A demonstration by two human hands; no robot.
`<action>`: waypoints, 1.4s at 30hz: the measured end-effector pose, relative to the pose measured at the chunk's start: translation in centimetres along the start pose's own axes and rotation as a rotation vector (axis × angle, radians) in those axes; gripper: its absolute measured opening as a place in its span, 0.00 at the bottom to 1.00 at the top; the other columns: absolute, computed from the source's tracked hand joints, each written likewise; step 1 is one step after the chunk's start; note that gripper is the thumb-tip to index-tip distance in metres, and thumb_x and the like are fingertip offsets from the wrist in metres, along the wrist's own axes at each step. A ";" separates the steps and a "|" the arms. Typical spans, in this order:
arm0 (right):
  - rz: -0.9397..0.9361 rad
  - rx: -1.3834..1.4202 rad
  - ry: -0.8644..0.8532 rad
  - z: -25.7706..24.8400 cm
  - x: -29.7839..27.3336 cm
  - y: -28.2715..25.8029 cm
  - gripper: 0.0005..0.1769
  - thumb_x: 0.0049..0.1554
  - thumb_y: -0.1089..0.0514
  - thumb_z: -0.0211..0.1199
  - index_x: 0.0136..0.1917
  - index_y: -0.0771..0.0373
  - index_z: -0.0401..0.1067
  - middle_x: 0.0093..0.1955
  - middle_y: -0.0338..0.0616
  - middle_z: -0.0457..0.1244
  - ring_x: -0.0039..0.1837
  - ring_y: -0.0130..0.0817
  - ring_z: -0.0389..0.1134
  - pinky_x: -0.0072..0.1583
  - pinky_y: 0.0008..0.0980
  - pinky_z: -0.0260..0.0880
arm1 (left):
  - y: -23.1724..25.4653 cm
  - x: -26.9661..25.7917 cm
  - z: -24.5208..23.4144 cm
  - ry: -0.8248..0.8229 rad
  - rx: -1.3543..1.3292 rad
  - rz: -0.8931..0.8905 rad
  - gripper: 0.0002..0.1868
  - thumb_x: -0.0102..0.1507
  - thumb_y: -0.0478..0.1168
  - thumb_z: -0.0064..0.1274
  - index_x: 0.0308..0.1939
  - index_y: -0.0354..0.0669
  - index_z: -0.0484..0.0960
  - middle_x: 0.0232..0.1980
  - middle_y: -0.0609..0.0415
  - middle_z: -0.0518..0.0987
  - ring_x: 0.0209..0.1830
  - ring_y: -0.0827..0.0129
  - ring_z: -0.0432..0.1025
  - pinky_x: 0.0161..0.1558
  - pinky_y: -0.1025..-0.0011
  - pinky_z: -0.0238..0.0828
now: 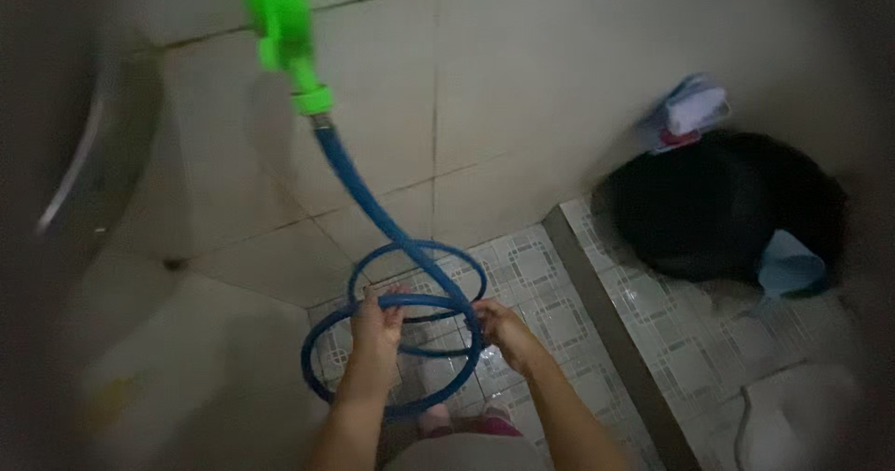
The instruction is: The person picks up a blue hose and attaches it to a green tap, then takes a brush and scrubs the tiled bathroom wall while holding the hose.
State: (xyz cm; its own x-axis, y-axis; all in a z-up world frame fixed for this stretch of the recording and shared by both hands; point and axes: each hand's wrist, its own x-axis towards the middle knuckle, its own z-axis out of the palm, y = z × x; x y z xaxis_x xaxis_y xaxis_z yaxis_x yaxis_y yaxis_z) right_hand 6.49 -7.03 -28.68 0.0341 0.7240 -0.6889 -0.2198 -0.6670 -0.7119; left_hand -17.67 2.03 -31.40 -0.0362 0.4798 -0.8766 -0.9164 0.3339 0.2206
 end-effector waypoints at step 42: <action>-0.669 -0.686 0.777 -21.2 -9.1 3.6 0.18 0.54 0.68 0.61 0.59 0.63 0.74 0.54 0.55 0.68 0.58 0.52 0.69 0.60 0.47 0.67 | -24.4 -16.5 12.5 -1.225 2.427 1.148 0.37 0.54 0.28 0.55 0.69 0.42 0.69 0.68 0.38 0.70 0.68 0.42 0.63 0.67 0.45 0.55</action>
State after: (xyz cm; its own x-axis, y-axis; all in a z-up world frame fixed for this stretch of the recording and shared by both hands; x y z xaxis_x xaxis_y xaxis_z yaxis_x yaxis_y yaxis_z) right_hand 26.08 -19.76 -27.87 0.5653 0.8179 0.1071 0.6126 -0.3294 -0.7185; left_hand 10.29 -3.93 -17.02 0.8235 0.5491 -0.1426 0.5487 -0.7071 0.4461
